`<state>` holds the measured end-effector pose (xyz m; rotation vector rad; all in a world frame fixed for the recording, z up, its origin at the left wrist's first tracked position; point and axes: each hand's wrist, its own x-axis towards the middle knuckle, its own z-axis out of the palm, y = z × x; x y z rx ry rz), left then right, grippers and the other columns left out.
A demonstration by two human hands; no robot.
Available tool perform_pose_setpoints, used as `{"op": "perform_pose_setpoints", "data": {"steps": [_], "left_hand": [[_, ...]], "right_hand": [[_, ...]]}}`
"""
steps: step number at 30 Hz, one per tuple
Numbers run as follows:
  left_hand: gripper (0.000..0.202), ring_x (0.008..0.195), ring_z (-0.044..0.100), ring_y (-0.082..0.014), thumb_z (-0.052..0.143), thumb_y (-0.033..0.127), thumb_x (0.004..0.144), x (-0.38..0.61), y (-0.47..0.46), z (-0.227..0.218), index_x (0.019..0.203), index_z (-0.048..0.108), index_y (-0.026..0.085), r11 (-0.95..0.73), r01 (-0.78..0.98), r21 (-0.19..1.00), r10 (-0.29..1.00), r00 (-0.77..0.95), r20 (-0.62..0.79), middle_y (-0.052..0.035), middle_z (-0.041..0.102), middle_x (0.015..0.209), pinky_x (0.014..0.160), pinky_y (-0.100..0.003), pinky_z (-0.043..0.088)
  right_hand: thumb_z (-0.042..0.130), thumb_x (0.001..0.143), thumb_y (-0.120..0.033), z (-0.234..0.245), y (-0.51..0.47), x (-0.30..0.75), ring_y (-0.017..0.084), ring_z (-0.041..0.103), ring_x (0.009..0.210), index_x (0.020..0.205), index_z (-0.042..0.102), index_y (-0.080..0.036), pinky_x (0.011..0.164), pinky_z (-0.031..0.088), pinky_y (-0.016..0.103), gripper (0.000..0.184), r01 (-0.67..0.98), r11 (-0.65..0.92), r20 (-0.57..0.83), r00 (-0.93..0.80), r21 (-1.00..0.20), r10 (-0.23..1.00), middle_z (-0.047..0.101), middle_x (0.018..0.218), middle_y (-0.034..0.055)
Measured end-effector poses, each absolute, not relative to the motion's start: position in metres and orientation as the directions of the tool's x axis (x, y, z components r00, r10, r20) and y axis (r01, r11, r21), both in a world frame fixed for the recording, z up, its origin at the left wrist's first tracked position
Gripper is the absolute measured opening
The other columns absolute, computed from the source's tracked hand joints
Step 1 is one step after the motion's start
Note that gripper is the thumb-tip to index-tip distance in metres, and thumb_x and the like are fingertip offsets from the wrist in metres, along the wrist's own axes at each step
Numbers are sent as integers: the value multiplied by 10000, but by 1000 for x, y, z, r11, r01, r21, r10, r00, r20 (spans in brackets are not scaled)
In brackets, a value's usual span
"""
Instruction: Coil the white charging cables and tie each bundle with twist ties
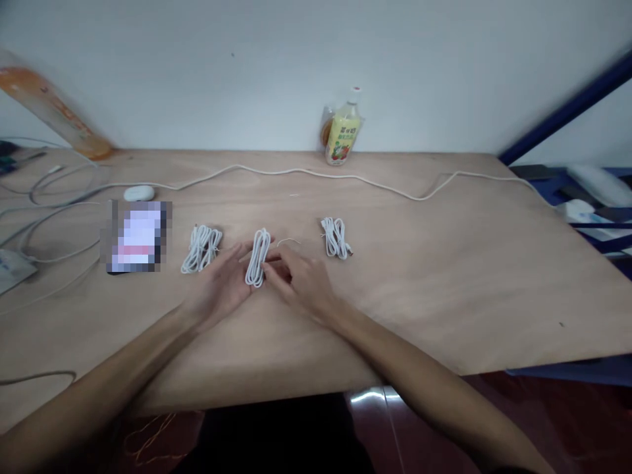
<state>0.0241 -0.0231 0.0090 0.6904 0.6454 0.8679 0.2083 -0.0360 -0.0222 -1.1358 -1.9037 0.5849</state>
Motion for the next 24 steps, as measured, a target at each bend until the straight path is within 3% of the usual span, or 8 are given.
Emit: {"op": "perform_pose_setpoints", "data": {"steps": [5, 7, 9, 10, 12, 15, 19, 24], "left_hand": [[300, 735, 685, -178, 805, 436, 950, 22, -22, 6, 988, 827, 139, 417, -336, 844, 844, 487, -224, -102, 782, 917, 598, -247, 534], [358, 657, 632, -152, 780, 488, 962, 20, -21, 6, 960, 826, 134, 411, -292, 864, 839, 493, -233, -87, 751, 834, 536, -230, 469], [440, 609, 591, -137, 750, 571, 968, 18, -21, 6, 905, 819, 141, 401, -257, 879, 831, 506, -231, -67, 715, 760, 502, -222, 425], [486, 585, 572, -133, 740, 616, 963, 16, -20, 6, 848, 806, 148, 395, -249, 884, 827, 515, -225, -53, 684, 704, 490, -220, 410], [547, 565, 568, -131, 735, 664, 953, 15, -20, 7, 746, 762, 158, 394, -239, 887, 819, 530, -221, -36, 640, 634, 491, -219, 415], [543, 599, 646, -155, 752, 661, 943, 14, -20, 6, 764, 762, 147, 431, -245, 869, 800, 549, -242, -57, 695, 682, 543, -241, 498], [534, 672, 745, -212, 745, 652, 951, 14, -20, 4, 870, 796, 127, 505, -305, 807, 782, 558, -278, -116, 792, 814, 621, -293, 588], [542, 789, 802, -225, 799, 657, 933, 14, -21, 10, 923, 842, 116, 466, -392, 793, 839, 481, -255, -149, 847, 944, 719, -292, 638]], "right_hand": [[566, 1033, -225, -25, -39, 210, 157, 554, 586, 1209, 675, -242, 597, 475, 288, 208, 562, 487, 515, -123, -669, 849, 607, 723, -46], [603, 953, -174, -24, -39, 211, 222, 673, 839, 1313, 655, -253, 698, 555, 347, 372, 642, 551, 616, -151, -533, 773, 715, 1031, 60], [654, 914, -159, -23, -37, 213, 308, 677, 1137, 1381, 646, -264, 888, 592, 457, 479, 709, 607, 663, -264, -359, 701, 677, 1357, 140], [652, 919, -142, -23, -36, 214, 328, 656, 1201, 1392, 644, -258, 959, 580, 496, 486, 714, 643, 670, -337, -277, 662, 659, 1413, 154], [632, 967, -137, -22, -33, 215, 334, 654, 1191, 1379, 644, -233, 997, 561, 512, 423, 697, 702, 650, -467, -147, 600, 698, 1350, 156], [591, 1040, -163, -23, -30, 216, 301, 683, 1032, 1277, 668, -202, 910, 562, 451, 252, 690, 722, 610, -553, -47, 568, 757, 1142, 130], [531, 1040, -110, -24, -30, 216, 272, 708, 926, 1179, 674, -189, 818, 568, 381, 214, 721, 685, 623, -489, -106, 610, 762, 1024, 115], [506, 1090, -165, -22, -37, 215, 244, 732, 879, 1217, 647, -194, 763, 569, 345, 192, 638, 601, 560, -304, -481, 770, 786, 1023, 97]]}}
